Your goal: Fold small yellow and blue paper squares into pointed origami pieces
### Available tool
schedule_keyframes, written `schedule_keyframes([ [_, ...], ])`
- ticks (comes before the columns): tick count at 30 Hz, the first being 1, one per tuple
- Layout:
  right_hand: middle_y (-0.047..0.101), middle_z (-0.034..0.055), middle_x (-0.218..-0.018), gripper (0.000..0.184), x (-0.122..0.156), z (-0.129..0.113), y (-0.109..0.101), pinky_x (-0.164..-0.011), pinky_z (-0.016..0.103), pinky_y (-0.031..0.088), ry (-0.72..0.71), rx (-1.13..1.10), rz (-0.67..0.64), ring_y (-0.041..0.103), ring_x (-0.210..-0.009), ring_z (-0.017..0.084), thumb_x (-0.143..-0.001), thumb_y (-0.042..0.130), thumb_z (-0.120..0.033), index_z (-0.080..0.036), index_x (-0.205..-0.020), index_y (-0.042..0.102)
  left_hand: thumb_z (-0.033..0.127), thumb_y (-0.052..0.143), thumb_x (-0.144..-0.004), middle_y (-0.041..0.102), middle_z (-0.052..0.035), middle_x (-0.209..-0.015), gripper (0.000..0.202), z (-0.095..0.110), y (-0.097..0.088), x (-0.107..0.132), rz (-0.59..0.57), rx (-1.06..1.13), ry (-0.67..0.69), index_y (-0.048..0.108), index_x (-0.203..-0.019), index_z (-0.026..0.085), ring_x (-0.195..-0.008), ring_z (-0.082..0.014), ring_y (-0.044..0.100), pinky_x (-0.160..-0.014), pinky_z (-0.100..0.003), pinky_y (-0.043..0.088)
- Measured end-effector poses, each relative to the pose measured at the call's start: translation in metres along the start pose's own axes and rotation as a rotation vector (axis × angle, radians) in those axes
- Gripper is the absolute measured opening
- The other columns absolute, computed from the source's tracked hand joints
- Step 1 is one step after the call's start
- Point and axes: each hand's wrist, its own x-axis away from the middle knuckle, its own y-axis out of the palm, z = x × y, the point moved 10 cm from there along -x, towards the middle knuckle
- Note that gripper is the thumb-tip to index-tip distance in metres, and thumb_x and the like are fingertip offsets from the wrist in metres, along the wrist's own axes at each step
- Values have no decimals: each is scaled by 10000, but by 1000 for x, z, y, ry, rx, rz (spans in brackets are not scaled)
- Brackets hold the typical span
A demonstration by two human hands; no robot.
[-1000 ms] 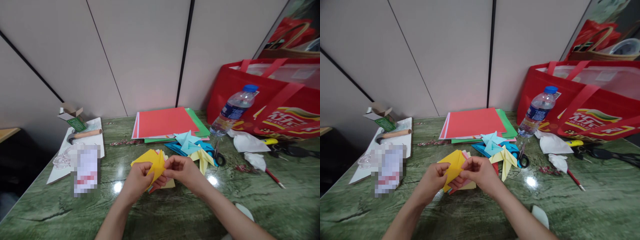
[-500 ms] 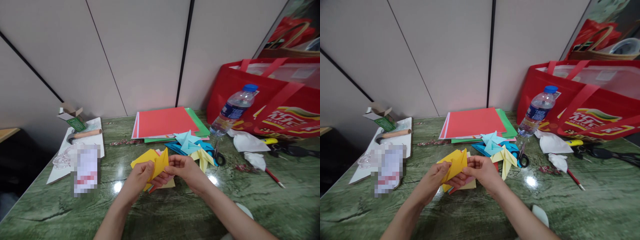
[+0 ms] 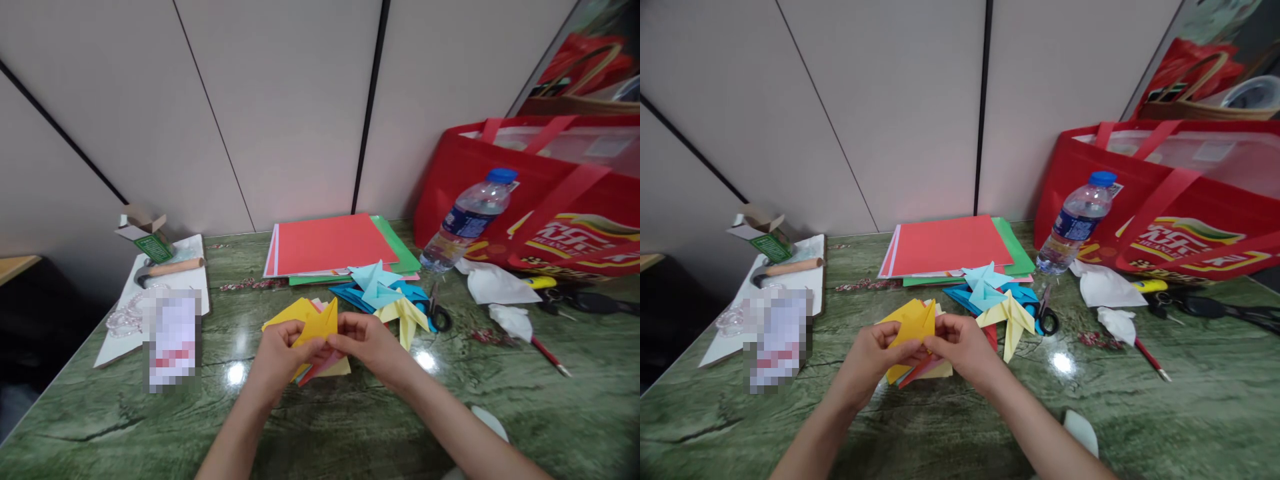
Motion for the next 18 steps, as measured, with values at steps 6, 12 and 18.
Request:
schedule_keyframes([
  [6, 628, -14, -671, 124, -1, -3, -4, -596, 258, 431, -81, 61, 14, 567, -622, 134, -630, 702, -252, -173, -706, 643, 303, 747, -584, 720, -84, -650, 244, -2, 2, 1, -12, 41, -48, 637, -675, 105, -610, -200, 679, -592, -289, 534],
  [12, 631, -7, -653, 184, -1, -1, -10, -564, 246, 418, -30, -7, 67, 552, -580, 116, -630, 709, -319, -165, -710, 649, 379, 655, -695, 728, -130, -776, 338, 1, 8, 4, -142, 137, -67, 659, -856, 83, -697, -217, 688, -672, -311, 534],
  [18, 633, -7, -628, 238, 0, 1, -14, -556, 244, 405, 18, -59, 112, 530, -546, 101, -588, 737, -338, -157, -724, 663, 179, 726, -633, 727, -69, -899, 306, 5, 8, 6, -177, 51, -2, 663, -932, 157, -830, -194, 670, -777, -280, 505],
])
